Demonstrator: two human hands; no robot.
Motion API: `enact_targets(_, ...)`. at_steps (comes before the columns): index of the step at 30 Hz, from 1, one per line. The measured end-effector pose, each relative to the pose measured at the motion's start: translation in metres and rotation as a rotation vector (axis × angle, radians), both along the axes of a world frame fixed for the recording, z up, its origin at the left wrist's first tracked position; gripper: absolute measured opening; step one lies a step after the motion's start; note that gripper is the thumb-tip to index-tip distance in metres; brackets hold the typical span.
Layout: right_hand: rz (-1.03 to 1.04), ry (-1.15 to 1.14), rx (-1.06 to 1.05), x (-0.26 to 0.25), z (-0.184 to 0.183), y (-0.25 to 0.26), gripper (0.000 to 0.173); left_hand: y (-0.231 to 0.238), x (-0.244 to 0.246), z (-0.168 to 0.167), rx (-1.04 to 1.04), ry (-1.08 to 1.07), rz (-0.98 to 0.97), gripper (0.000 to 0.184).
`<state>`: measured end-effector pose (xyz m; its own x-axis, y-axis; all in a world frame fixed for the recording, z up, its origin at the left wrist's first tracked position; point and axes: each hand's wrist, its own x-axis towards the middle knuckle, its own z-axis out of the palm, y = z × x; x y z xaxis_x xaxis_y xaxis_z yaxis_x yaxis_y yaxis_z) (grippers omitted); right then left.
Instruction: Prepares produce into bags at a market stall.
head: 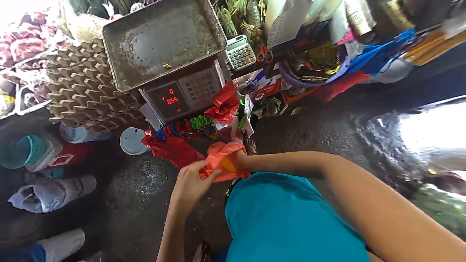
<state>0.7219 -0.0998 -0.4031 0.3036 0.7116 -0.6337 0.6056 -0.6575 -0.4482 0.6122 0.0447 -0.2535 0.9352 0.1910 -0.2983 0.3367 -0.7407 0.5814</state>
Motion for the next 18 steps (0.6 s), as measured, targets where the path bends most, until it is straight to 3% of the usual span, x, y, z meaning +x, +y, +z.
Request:
enact_targets(2, -0.081, -0.006, 0.094, 0.004, 0.004, -0.013, 0.051, -0.003, 0.002, 0.008, -0.306, -0.047, 0.004, 0.032)
enact_targets(3, -0.081, -0.036, 0.142, 0.006, -0.002, -0.018, 0.049, -0.008, 0.004, 0.012, -0.526, -0.077, 0.089, 0.025)
enact_targets(5, 0.004, -0.002, 0.196, 0.021, 0.004, -0.020, 0.061, -0.019, 0.014, 0.019, -0.916, -0.132, 0.347, 0.028)
enact_targets(7, 0.074, 0.134, 0.407, 0.041, 0.031, -0.025, 0.053, -0.025, 0.025, 0.020, -1.120, -0.195, 0.526, 0.034)
enact_targets(9, 0.009, 0.339, 0.756, 0.061, 0.054, -0.031, 0.036, -0.027, 0.032, 0.017, -1.188, -0.233, 0.591, 0.035)
enact_targets(11, -0.138, 0.421, 0.871, 0.091, 0.076, -0.037, 0.036, -0.030, 0.037, 0.014, -1.194, -0.235, 0.592, 0.034)
enact_targets(15, -0.507, -0.106, 0.557, 0.164, 0.068, -0.040, 0.033, -0.034, 0.034, 0.016, -1.128, -0.313, 0.639, 0.033)
enact_targets(18, -0.636, -0.165, 0.501, 0.203, 0.054, -0.028, 0.039, -0.030, 0.024, 0.031, -1.030, -0.441, 0.686, 0.033)
